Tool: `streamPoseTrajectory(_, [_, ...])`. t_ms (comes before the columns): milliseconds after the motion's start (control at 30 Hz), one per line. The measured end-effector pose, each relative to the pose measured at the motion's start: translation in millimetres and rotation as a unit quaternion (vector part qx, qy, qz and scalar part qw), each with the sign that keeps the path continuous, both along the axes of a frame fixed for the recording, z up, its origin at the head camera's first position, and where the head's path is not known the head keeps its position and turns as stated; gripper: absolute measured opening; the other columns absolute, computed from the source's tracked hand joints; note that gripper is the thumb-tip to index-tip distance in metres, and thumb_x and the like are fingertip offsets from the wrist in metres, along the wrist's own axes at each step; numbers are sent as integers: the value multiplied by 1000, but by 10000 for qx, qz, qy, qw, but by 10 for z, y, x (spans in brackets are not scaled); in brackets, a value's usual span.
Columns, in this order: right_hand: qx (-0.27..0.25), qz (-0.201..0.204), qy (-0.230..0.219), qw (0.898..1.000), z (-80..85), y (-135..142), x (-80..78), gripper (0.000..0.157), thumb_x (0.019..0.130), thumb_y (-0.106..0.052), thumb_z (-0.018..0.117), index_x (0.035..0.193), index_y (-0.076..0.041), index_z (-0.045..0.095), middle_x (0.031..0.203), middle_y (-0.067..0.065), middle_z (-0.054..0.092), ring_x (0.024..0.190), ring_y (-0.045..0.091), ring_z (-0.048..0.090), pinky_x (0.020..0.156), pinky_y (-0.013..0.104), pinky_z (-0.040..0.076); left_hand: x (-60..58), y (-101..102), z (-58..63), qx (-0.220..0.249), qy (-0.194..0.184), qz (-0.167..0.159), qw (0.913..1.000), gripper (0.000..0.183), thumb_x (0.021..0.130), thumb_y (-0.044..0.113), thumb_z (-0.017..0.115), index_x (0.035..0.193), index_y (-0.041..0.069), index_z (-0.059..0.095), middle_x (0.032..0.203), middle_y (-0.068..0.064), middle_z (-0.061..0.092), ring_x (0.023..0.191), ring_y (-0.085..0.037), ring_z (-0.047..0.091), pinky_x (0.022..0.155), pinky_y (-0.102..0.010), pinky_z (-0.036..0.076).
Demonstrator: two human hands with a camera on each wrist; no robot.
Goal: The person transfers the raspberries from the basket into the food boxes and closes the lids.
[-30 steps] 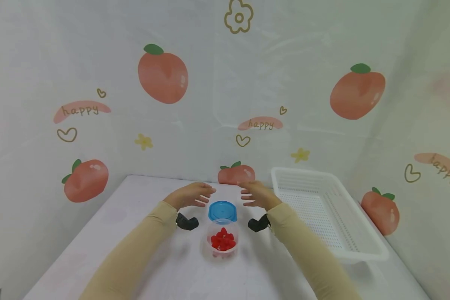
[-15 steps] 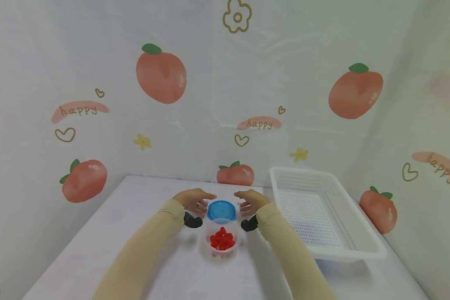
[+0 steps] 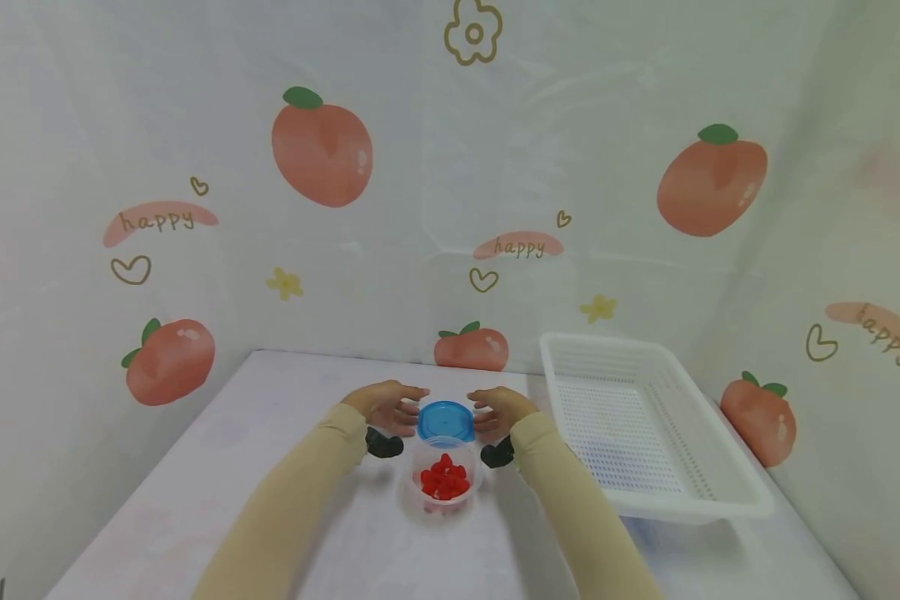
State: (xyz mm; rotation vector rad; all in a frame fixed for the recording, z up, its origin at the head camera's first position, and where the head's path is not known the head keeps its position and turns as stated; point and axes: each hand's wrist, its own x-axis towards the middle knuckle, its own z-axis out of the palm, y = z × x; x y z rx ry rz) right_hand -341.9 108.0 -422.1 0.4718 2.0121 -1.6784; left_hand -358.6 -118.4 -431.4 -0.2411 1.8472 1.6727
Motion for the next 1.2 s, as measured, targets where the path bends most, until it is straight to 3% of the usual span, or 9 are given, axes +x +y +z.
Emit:
streamPoseTrajectory(333, [-83, -301, -189, 9993, 39, -2, 15, 47, 94, -22, 60, 130, 7, 49, 126, 30, 52, 115, 42, 56, 94, 53, 51, 11, 18, -32, 495, 13, 168, 9986, 59, 97, 26, 58, 142, -5, 37, 141, -29, 42, 129, -41, 45, 106, -46, 43])
streamPoseTrajectory(533, [42, -220, -151, 9996, 5, 23, -20, 45, 94, -11, 60, 132, 5, 44, 120, 27, 55, 106, 39, 62, 86, 52, 55, 21, 27, -31, 590, -50, 408, 9974, 50, 97, 21, 58, 138, -4, 43, 138, -26, 45, 125, -40, 50, 102, -46, 47])
streamPoseTrajectory(767, [227, -108, 0, 9997, -25, 47, -53, 38, 90, -7, 65, 124, 7, 54, 114, 24, 59, 97, 34, 63, 78, 46, 59, 30, 32, -32, 348, 86, 414, 9985, 40, 94, 15, 62, 129, -4, 53, 128, -22, 53, 113, -34, 57, 98, -41, 51])
streamPoseTrajectory(900, [167, -142, 26, 9998, -21, 39, -69, 33, 90, -5, 64, 122, 3, 59, 112, 21, 59, 98, 31, 60, 81, 42, 59, 43, 26, 4, 101, 220, 468, 9986, 39, 91, 10, 66, 126, -3, 57, 127, -21, 54, 110, -33, 59, 95, -39, 53])
streamPoseTrajectory(1200, [17, -52, 93, 9999, 101, -10, -40, 31, 88, -2, 66, 119, -3, 60, 106, 13, 58, 97, 26, 58, 86, 37, 56, 36, 20, 60, -624, 929, 378, 9930, 42, 86, 2, 70, 127, -2, 61, 137, -20, 53, 106, -26, 59, 93, -34, 54])
